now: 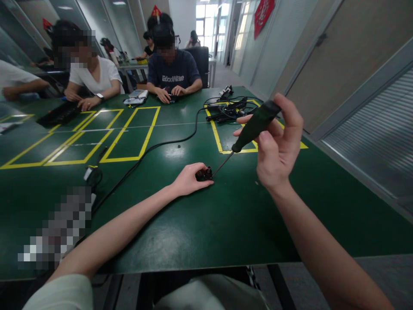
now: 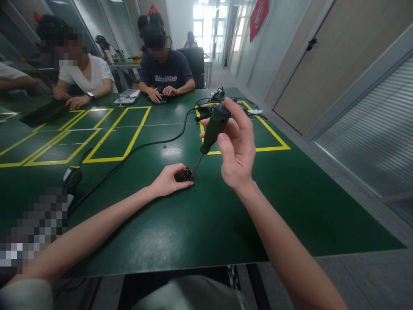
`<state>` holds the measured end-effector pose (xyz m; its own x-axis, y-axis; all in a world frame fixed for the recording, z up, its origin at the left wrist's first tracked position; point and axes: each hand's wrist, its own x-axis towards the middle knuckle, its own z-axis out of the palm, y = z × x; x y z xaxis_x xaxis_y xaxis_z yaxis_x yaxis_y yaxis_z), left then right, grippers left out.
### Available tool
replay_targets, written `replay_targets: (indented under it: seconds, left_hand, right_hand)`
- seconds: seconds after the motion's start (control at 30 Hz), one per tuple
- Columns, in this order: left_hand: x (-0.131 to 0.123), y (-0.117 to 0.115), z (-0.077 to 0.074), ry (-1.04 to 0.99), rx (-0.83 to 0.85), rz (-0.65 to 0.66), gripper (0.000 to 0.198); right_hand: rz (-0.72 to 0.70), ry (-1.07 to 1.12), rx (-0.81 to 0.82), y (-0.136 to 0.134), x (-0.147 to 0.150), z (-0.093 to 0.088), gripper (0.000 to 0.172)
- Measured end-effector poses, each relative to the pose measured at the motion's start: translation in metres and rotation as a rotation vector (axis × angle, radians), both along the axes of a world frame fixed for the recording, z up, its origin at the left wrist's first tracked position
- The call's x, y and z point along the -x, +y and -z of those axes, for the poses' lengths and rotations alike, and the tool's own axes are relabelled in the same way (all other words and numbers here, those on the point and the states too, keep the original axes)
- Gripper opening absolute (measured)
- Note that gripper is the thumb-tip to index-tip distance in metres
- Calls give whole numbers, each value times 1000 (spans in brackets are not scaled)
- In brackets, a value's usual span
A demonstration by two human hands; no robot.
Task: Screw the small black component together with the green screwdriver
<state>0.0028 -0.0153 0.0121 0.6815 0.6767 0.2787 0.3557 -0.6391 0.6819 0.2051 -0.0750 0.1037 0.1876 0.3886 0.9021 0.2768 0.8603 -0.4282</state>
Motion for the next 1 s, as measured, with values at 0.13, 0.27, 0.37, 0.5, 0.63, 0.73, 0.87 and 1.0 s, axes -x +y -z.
replay_targets:
  seconds: [0.13, 0.27, 0.37, 0.5, 0.63, 0.73, 0.87, 1.0]
  left_hand:
    - [0, 0, 0, 8, 5, 0, 29]
    - [0, -1, -1, 13, 11, 1, 30]
    - [0, -1, -1, 11, 18, 2, 30]
    - [0, 0, 0, 2, 23, 3, 30]
    - [0, 0, 1, -4, 24, 4, 30]
    - [0, 0, 1, -4, 21, 6, 30]
    - [0, 0, 1, 7, 23, 2, 31]
    - [0, 0, 1, 5, 12, 4, 31]
  right_hand:
    - [95, 39, -34, 2, -4, 0, 57]
    - [35, 26, -39, 3, -4, -2, 54]
    - [-52, 26, -45, 2, -2, -3, 48]
    - [85, 46, -45, 0, -2, -3, 47]
    - [171, 24, -49, 1, -5, -4, 53]
    - [106, 23, -29, 1, -6, -4, 52]
    - [100, 37, 2, -1, -3, -2, 47]
    - [141, 27, -48, 0, -4, 0, 62]
